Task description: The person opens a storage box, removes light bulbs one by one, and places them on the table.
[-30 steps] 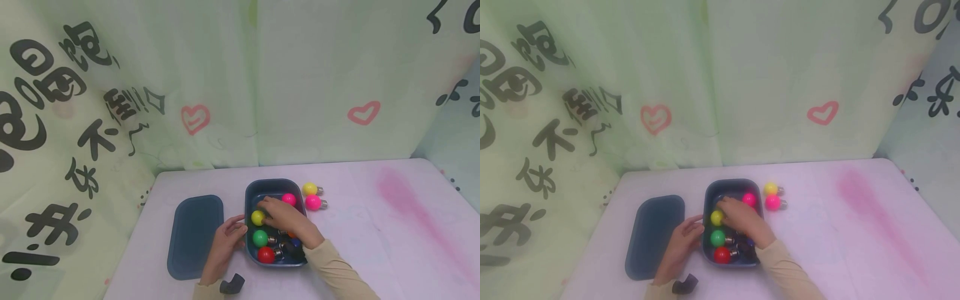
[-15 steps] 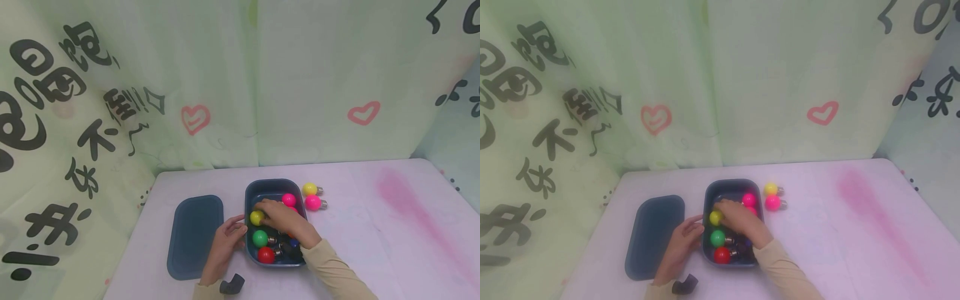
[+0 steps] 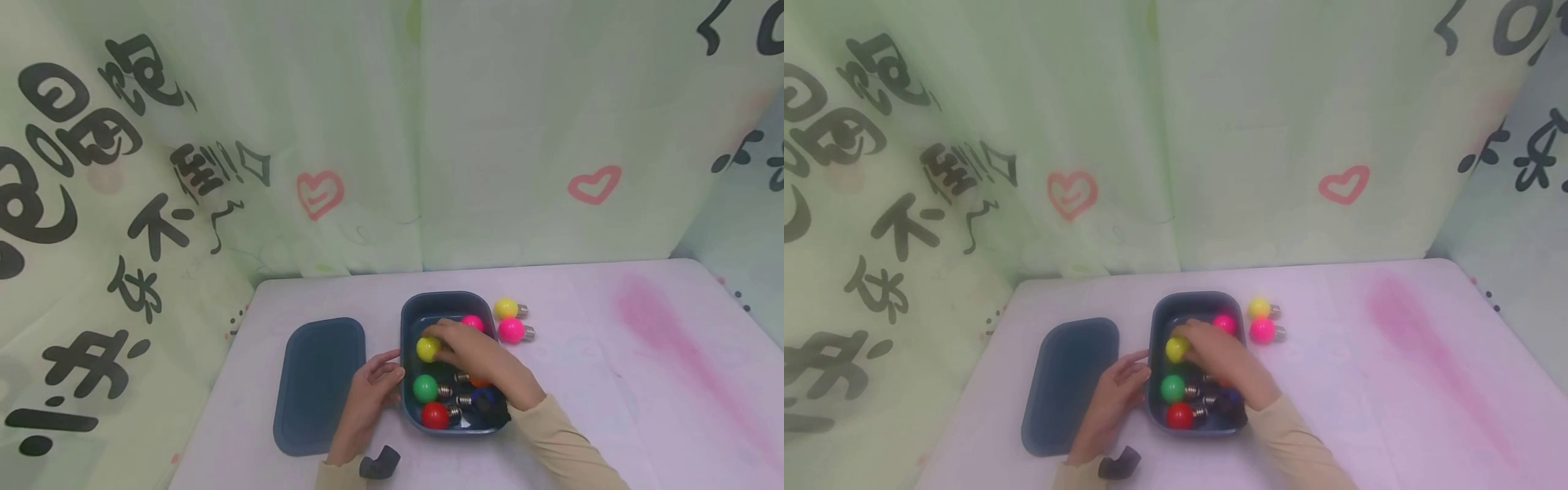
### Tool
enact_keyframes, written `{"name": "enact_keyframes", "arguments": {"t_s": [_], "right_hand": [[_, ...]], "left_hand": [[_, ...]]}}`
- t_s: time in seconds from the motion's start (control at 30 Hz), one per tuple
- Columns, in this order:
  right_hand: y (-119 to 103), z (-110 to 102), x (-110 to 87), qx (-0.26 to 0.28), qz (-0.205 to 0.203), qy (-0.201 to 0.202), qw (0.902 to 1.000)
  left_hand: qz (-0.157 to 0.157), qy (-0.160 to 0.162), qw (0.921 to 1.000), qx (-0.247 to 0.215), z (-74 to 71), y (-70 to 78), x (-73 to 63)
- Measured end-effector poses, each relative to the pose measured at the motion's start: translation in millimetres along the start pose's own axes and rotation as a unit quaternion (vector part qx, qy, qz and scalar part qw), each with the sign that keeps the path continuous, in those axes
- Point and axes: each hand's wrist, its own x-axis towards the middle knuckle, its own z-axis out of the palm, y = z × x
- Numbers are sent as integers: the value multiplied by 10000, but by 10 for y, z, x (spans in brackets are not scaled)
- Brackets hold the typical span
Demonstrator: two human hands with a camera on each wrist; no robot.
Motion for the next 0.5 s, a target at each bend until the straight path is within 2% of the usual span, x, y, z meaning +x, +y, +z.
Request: {"name": "enact_keyframes", "arguments": {"t_s": [0.33,0.5], "right_hand": [[33,-120,-133,-69,-31,217,9997],[45,-192,-209,3,92,265,9996]], "left_hand": [[49,29,10000,-48,13,25,-12],[41,41,10000,-41,18,32,-18]]}}
